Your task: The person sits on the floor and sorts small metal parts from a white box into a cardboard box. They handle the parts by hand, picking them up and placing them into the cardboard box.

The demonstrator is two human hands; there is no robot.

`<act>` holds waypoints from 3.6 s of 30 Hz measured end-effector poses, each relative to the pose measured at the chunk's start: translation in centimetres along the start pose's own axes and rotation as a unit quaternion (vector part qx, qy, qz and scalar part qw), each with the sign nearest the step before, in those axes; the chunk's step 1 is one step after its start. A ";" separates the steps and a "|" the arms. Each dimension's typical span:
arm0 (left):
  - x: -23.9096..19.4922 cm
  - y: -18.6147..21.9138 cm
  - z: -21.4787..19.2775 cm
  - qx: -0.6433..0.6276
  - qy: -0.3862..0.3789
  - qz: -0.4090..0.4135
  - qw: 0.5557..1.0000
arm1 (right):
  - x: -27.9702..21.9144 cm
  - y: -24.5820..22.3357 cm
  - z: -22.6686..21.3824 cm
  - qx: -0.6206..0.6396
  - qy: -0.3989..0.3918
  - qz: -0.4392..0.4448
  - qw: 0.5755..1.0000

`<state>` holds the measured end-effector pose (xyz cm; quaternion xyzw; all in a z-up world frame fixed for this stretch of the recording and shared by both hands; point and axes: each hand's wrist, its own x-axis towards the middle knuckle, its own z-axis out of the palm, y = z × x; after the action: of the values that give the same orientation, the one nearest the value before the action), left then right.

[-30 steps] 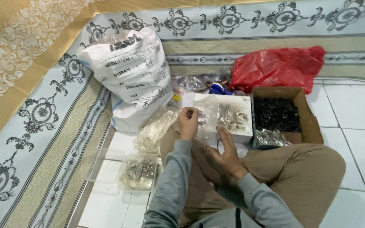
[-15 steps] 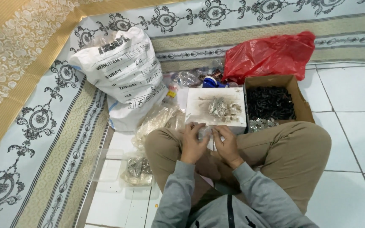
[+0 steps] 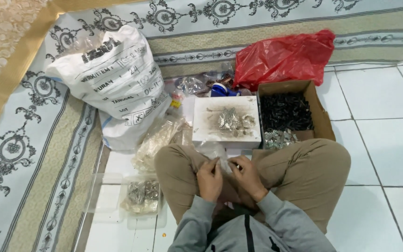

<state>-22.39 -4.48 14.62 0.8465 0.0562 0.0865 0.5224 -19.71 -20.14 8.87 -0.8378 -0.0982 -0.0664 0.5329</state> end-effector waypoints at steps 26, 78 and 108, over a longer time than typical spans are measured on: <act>3.2 -1.8 3.0 -0.048 0.111 0.047 0.992 | 4.1 -0.9 2.0 0.220 0.033 0.154 0.963; 22.2 -10.5 6.6 0.268 -0.030 0.104 0.957 | 21.4 5.6 2.8 -0.234 0.015 0.272 0.933; 22.0 -10.3 7.4 0.239 -0.003 0.158 0.958 | 18.9 5.7 -0.2 0.066 0.091 0.331 0.937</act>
<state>0.61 -2.25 4.13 0.9451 -0.0607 0.1490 0.2843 -0.04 -20.90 7.98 -0.7761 0.2293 0.0448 0.5857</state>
